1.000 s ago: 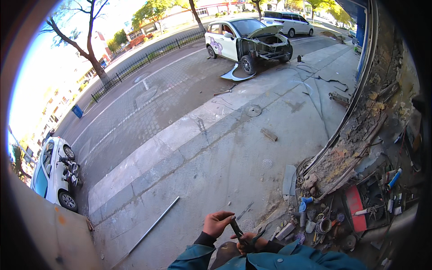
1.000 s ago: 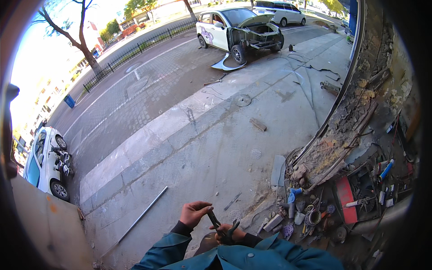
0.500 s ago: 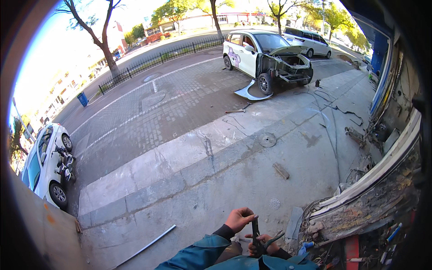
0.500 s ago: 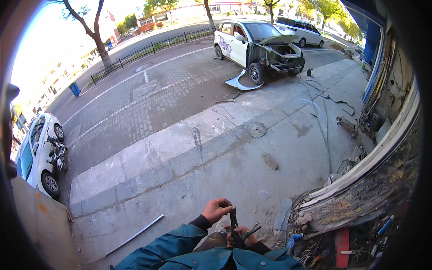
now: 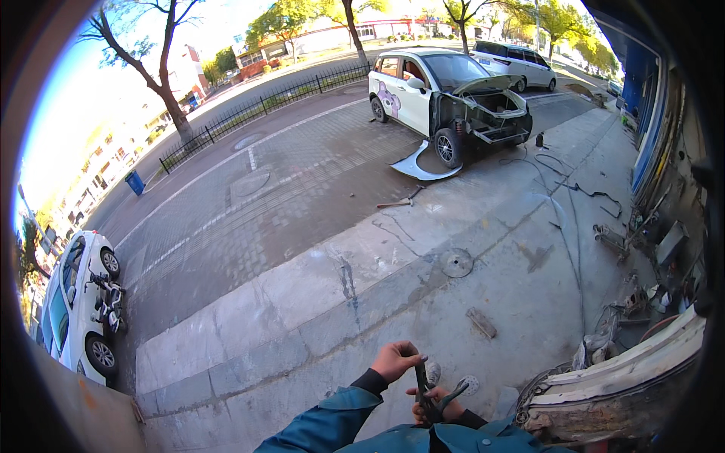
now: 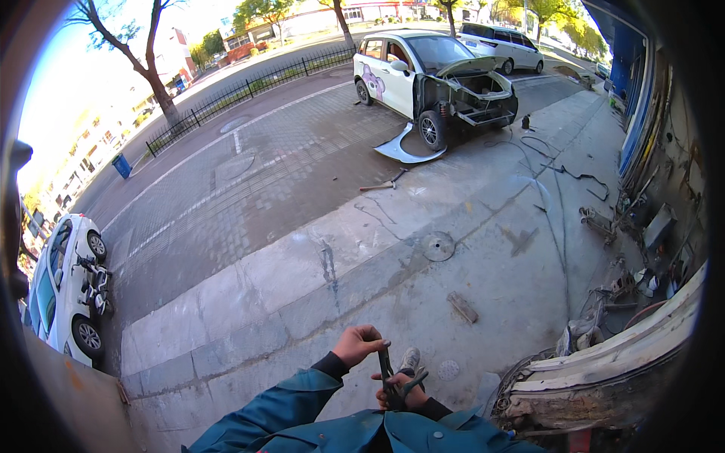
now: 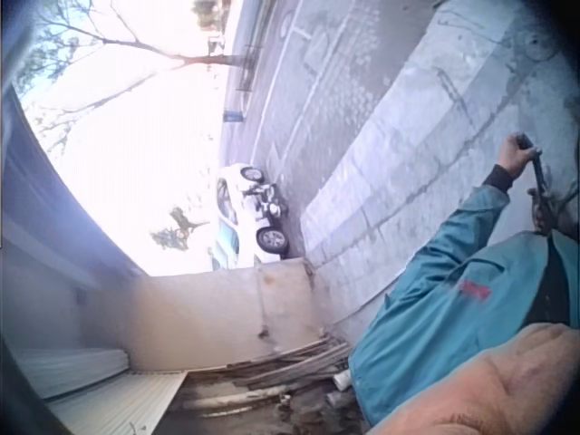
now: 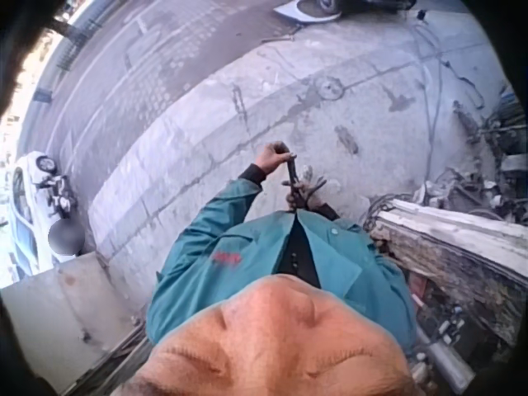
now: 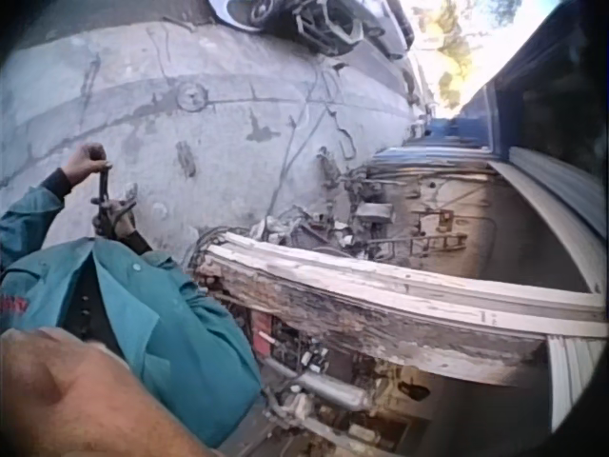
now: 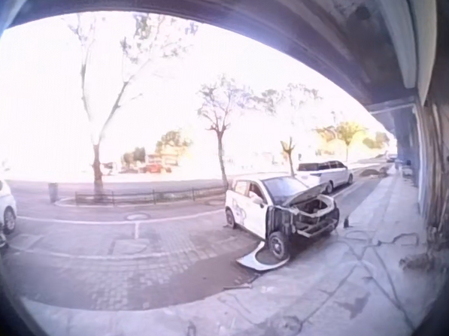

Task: The person retrieves a pair of pliers and a welding rod from a cluttered workshop, then walks to a white car with its front bumper removed. They weld the front wheel well area of the car using the rod, producing sparks, and briefly inspect the weld afterward.

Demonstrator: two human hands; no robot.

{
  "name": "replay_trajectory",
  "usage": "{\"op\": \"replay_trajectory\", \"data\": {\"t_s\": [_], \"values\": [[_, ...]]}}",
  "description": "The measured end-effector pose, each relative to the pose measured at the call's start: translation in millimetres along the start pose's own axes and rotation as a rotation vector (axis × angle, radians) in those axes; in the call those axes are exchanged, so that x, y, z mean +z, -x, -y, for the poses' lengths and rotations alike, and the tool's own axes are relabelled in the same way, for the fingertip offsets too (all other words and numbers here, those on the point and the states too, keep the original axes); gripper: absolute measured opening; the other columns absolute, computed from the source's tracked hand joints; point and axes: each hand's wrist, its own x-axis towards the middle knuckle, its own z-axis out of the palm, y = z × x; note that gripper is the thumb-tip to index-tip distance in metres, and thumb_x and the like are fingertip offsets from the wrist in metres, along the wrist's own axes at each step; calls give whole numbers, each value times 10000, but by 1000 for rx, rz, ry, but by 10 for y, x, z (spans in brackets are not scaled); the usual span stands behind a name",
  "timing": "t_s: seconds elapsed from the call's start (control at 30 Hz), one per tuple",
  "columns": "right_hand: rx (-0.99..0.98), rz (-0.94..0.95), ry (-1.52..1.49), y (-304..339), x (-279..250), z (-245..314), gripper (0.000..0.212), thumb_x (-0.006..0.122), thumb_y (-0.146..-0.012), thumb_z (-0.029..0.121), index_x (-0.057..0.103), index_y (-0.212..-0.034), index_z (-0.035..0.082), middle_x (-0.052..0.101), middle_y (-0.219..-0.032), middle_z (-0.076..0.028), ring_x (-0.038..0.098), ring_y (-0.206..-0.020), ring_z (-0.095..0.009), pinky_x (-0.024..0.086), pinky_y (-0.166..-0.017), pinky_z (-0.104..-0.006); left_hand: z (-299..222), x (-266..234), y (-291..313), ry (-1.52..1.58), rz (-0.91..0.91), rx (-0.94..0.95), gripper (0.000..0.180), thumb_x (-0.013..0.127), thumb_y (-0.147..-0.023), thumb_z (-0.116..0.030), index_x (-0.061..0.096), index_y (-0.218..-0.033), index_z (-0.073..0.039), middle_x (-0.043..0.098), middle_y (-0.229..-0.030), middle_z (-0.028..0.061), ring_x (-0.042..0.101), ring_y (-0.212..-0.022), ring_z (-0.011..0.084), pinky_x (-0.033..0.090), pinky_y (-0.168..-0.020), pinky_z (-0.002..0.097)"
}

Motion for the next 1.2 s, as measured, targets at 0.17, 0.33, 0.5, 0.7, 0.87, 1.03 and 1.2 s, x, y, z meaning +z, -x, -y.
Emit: {"op": "replay_trajectory", "data": {"t_s": [0.17,0.33,0.5,0.7,0.87,1.03,1.2], "values": [[35,109,-47,-492,-170,1203,589,542,-927,344,497,-1471,123,621,-839,-140,596,-746,-283,507,-736,-435,-338,-428,-1102,79,-21,18,164,790,-946,-97,761,-1044,32,772,-945,66,707,-878,150,569,-844,312],[-2,70,-3,-636,-82,2276,584,532,-932,332,498,-1469,104,639,-854,-141,616,-753,-271,527,-755,-437,-779,-672,-2074,250,114,57,255,753,-950,-26,734,-1195,40,776,-1142,154,730,-1102,227,570,-1017,373],[-75,-25,5,-800,-145,3073,650,542,-897,340,478,-1490,83,660,-855,-163,624,-734,-289,528,-765,-448,-980,-687,-2987,257,67,-70,324,746,-979,-85,694,-1271,45,770,-1157,164,731,-1136,248,574,-1025,378],[-123,41,-105,-1045,-284,4034,576,511,-936,343,513,-1466,117,659,-855,-139,601,-728,-254,521,-729,-424,-1189,-888,-4209,435,273,-118,454,726,-991,-89,608,-1397,76,760,-1209,193,732,-1150,275,572,-1038,386],[-276,-90,-132,-1271,-101,4941,627,511,-926,357,486,-1485,75,627,-848,-133,610,-757,-279,529,-751,-435,-1485,-1100,-5268,590,365,-65,438,718,-991,-105,594,-1381,54,749,-1219,187,717,-1159,269,561,-1037,395],[-318,-79,-182,-1574,92,5753,682,497,-919,364,447,-1508,23,616,-865,-136,611,-794,-307,521,-788,-455,-1777,-1370,-6174,187,270,-48,268,803,-948,-136,687,-1118,36,763,-1006,127,735,-894,181,602,-843,322],[-327,-98,-172,-1802,40,6305,677,498,-928,372,439,-1506,25,636,-873,-135,614,-774,-286,528,-774,-449,-1888,-1603,-6801,222,286,-76,225,790,-944,-85,702,-1105,45,761,-978,118,737,-861,184,618,-818,335]]}}
